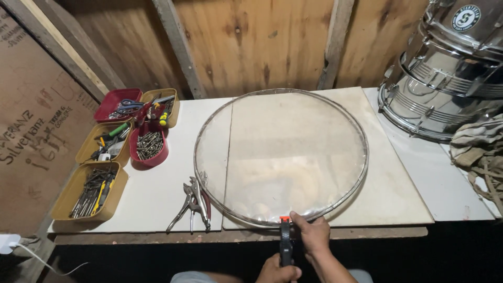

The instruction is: Repairing a drum head by adjusting the metal rim with pliers and a clamp on a workbench.

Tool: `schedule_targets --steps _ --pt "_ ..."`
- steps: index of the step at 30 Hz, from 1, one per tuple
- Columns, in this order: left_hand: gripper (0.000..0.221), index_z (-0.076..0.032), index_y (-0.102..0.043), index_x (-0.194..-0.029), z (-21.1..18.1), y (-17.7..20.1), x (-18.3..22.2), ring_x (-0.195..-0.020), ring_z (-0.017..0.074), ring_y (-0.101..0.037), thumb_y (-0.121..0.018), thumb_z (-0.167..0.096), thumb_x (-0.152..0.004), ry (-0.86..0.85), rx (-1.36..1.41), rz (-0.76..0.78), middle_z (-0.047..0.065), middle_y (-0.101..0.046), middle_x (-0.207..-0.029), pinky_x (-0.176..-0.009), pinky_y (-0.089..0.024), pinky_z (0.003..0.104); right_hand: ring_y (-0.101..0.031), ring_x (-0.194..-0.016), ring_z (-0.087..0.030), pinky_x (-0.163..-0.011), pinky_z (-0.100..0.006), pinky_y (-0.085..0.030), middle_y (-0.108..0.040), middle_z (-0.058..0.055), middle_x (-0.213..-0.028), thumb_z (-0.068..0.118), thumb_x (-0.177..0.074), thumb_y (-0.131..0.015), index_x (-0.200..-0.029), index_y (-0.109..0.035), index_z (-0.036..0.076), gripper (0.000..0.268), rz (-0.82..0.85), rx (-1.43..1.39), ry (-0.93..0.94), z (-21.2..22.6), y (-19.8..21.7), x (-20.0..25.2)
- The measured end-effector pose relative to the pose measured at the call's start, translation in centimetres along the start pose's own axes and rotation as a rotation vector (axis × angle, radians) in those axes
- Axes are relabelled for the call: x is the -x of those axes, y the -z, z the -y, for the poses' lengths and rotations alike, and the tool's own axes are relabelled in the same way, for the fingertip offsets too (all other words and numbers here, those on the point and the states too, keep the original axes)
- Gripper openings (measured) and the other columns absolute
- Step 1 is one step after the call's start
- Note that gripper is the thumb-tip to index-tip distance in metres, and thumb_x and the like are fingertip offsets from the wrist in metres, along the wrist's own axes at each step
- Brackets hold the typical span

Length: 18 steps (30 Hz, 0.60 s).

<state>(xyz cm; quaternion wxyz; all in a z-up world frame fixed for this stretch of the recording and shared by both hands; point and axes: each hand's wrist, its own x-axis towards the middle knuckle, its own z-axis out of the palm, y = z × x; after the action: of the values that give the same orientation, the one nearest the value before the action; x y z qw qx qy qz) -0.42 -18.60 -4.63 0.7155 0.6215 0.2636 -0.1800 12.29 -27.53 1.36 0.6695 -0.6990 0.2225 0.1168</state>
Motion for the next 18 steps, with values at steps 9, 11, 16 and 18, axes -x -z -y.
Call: schedule_targets --steps 9,11,16,18 --pt "0.03 -0.004 -0.07 -0.1 0.4 -1.6 -1.6 -0.078 0.018 -0.07 -0.075 -0.024 -0.077 -0.04 0.269 0.089 0.005 -0.07 -0.09 -0.072 -0.062 0.032 -0.071 -0.087 -0.01 -0.077 -0.026 -0.057 -0.083 -0.007 -0.105 0.03 -0.075 -0.085 -0.111 -0.084 0.008 0.043 0.021 0.028 0.032 0.9 -0.5 1.8" --pt "0.032 -0.004 -0.072 -0.101 -0.2 -1.9 -1.2 -0.078 0.0182 -0.071 -0.073 -0.024 -0.076 -0.043 0.26 0.097 0.006 -0.071 -0.089 -0.073 -0.062 0.031 -0.072 -0.089 -0.01 -0.079 -0.026 -0.056 -0.083 -0.006 -0.105 0.033 -0.074 -0.085 -0.111 -0.084 0.009 0.044 0.015 0.073 0.024 0.7 -0.4 1.5" --pt "0.031 -0.002 -0.072 -0.097 -1.2 -2.5 -0.9 -0.072 0.0198 -0.071 -0.071 -0.027 -0.078 -0.045 0.243 0.13 0.006 -0.07 -0.085 -0.069 -0.061 0.03 -0.07 -0.082 -0.01 -0.072 -0.026 -0.055 -0.083 -0.005 -0.098 0.035 -0.075 -0.085 -0.107 -0.086 0.009 0.042 0.003 0.099 -0.007 0.5 -0.3 0.8" --pt "0.028 -0.003 -0.07 -0.096 -3.0 -2.6 0.6 -0.074 0.0203 -0.071 -0.068 -0.024 -0.079 -0.031 0.195 0.129 0.007 -0.07 -0.086 -0.069 -0.061 0.029 -0.072 -0.085 -0.018 -0.073 -0.034 -0.054 -0.078 -0.012 -0.09 0.053 -0.066 -0.086 -0.098 -0.075 -0.003 0.065 -0.062 0.234 -0.013 -0.9 -0.4 -0.7"
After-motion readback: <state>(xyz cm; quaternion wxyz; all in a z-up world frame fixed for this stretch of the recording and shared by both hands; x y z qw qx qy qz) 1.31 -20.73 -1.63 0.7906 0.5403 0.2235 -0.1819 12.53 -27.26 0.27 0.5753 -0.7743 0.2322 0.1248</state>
